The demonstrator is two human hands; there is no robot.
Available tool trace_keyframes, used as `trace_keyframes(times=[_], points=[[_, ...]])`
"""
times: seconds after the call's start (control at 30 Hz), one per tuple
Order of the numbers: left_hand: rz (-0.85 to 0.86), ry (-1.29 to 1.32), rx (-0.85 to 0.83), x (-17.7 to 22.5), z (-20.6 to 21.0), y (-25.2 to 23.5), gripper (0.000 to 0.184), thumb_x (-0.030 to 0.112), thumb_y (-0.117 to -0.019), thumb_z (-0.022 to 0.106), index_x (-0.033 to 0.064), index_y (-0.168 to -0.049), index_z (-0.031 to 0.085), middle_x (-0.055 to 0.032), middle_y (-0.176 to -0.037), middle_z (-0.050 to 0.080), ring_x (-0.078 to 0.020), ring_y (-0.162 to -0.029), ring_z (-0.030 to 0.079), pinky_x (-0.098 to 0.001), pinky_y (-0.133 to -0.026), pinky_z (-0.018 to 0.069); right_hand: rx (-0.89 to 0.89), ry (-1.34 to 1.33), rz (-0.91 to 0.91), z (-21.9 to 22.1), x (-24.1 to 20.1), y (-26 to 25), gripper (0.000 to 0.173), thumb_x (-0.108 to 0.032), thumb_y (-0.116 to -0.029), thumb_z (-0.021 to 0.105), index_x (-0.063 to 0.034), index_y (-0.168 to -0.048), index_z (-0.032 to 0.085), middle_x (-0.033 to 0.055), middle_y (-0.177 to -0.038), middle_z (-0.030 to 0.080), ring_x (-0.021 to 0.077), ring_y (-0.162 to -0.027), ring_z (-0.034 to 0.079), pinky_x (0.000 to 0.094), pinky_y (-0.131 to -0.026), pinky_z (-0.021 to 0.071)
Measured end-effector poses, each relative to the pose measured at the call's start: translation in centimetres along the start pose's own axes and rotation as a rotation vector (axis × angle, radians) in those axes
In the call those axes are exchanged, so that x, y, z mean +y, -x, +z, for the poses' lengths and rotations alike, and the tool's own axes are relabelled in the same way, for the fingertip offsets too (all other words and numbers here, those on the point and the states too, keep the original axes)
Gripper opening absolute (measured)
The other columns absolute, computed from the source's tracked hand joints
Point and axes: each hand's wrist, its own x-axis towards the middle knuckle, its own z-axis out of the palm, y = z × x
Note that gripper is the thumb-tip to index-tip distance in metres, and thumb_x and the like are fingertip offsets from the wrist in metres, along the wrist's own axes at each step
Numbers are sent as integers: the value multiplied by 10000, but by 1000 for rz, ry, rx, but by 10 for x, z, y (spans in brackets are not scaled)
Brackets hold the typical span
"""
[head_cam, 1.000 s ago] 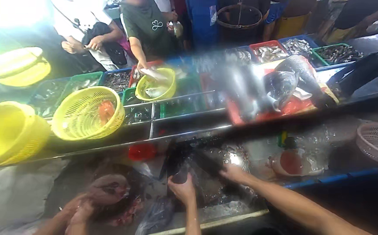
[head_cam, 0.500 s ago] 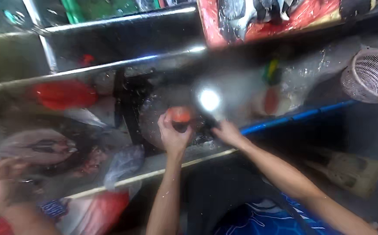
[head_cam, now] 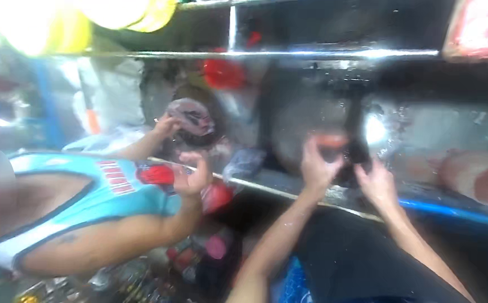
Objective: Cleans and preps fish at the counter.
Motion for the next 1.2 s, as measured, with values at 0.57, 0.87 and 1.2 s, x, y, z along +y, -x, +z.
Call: trace_keyframes(times=[0.57, 0.87, 1.2], points=[[-152, 48, -4, 26, -1, -3, 967, 537, -732, 867, 152, -1521, 463, -170, -1498, 514, -291, -1080, 700, -478, -822, 626, 90, -75, -25, -3, -22, 1, 526, -410, -1020, 598, 21, -1322, 609, 297, -1128, 691, 482, -1059, 678, 697, -915, 521], [-103, 39, 9, 18, 3, 4, 1010, 536, -723, 868, 100, -1526, 435, -194, -1471, 523, -314, -1117, 681, -486, -855, 612, 127, -65, 43, 39, -6, 4, 522, -414, -1005, 600, -30, -1358, 587, 251, -1031, 732, 440, -966, 722, 659, -855, 557], [-163, 87, -13, 11, -5, -1, 1022, 547, -726, 863, 116, -1541, 420, -171, -1483, 523, -291, -1083, 700, -466, -839, 619, 116, -113, 29, 10, -21, 10, 522, -428, -973, 636, -3, -1275, 652, 262, -1054, 720, 434, -1008, 701, 670, -901, 522]])
